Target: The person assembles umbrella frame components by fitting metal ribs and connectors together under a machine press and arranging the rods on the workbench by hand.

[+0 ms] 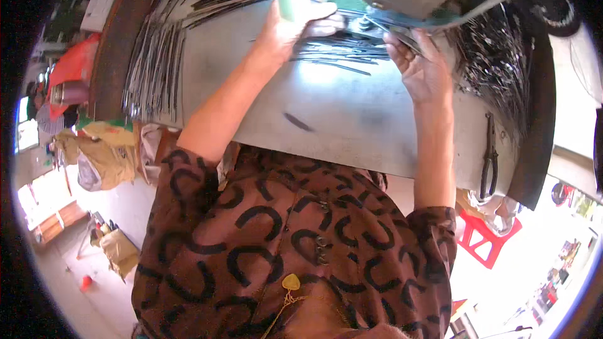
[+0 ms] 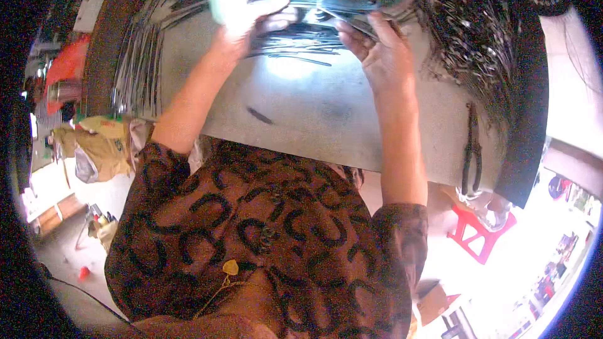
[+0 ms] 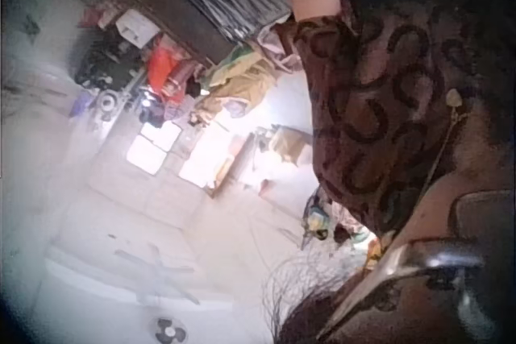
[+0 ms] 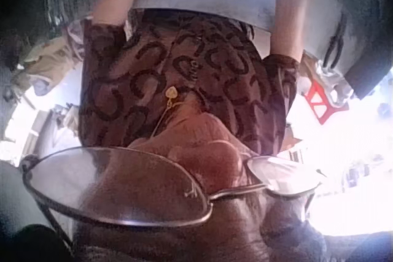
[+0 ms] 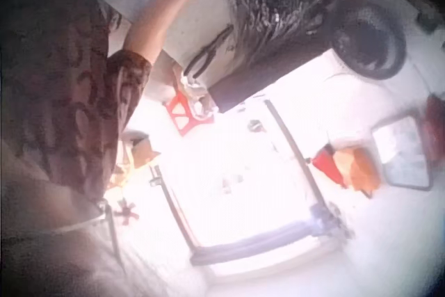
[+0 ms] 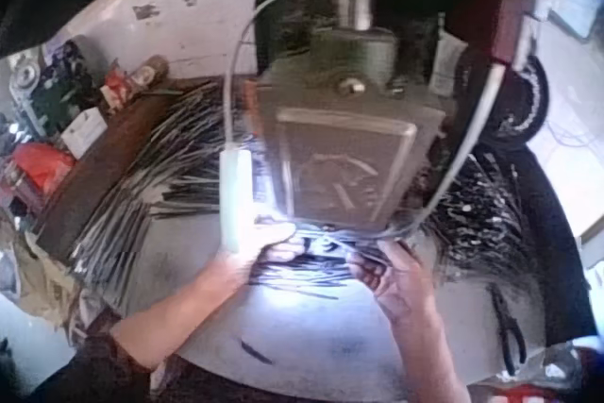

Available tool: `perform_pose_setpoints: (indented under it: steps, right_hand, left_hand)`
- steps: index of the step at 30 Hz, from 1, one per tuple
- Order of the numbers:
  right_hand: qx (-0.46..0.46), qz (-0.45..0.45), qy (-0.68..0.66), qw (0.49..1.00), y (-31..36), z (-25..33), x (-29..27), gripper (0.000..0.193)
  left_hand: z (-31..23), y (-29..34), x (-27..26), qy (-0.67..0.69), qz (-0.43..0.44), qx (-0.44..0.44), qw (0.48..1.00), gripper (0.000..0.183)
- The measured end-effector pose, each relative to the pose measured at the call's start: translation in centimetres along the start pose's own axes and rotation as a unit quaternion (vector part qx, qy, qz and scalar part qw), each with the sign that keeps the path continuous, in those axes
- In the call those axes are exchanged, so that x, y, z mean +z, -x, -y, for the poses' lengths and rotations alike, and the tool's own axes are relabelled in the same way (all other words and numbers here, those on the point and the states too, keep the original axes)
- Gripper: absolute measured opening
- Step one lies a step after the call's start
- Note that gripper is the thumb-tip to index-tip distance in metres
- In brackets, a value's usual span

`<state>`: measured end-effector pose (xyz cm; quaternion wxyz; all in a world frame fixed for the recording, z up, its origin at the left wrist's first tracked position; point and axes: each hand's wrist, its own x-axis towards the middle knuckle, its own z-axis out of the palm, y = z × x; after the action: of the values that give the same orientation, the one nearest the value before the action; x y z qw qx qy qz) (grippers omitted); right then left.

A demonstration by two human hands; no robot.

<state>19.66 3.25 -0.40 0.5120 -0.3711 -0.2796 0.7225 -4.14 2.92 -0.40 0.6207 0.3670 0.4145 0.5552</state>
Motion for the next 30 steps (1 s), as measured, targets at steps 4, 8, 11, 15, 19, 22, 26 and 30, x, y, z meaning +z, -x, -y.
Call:
perform_pose_setpoints:
  steps: [4, 8, 11, 15, 19, 22, 26, 30]
  right_hand:
    - [-0.038, 0.008, -0.067, 0.997, -0.1, -0.9, 0.5, 0.024]
    - [-0.062, 0.009, -0.058, 0.996, 1.2, -0.6, 1.3, 0.029]
    - [-0.052, -0.029, 0.061, 0.996, 3.2, 0.1, 1.3, 0.037]
    - [-0.19, -0.183, 0.518, 0.814, 4.4, 3.4, -5.1, 0.033]
    - [-0.283, -0.297, 0.78, 0.472, 5.5, 6.7, -10.3, 0.024]
    - [-0.248, -0.281, 0.845, 0.381, 5.6, 7.2, -11.8, 0.021]
    - [-0.267, -0.247, 0.859, 0.36, 5.1, 7.4, -12.1, 0.017]
    - [-0.296, -0.249, 0.849, 0.36, 5.0, 7.2, -12.5, 0.015]
  left_hand:
    - [0.5, -0.1, 0.2, -0.036, -0.044, 0.038, 0.998, 0.034]
    - [1.1, 0.2, 1.2, 0.103, -0.079, 0.049, 0.99, 0.035]
    - [2.1, 0.4, 1.5, 0.227, -0.093, 0.016, 0.969, 0.024]
    - [0.9, 0.8, -0.1, 0.192, -0.16, -0.012, 0.968, 0.017]
    - [0.4, 0.7, -0.7, 0.137, -0.236, -0.024, 0.962, 0.014]
    - [0.8, 1.0, -0.4, 0.124, -0.121, 0.006, 0.985, 0.016]
    - [1.0, 1.5, 0.8, 0.106, -0.124, -0.021, 0.986, 0.023]
    - [1.1, 1.9, 1.2, 0.084, -0.115, -0.011, 0.99, 0.024]
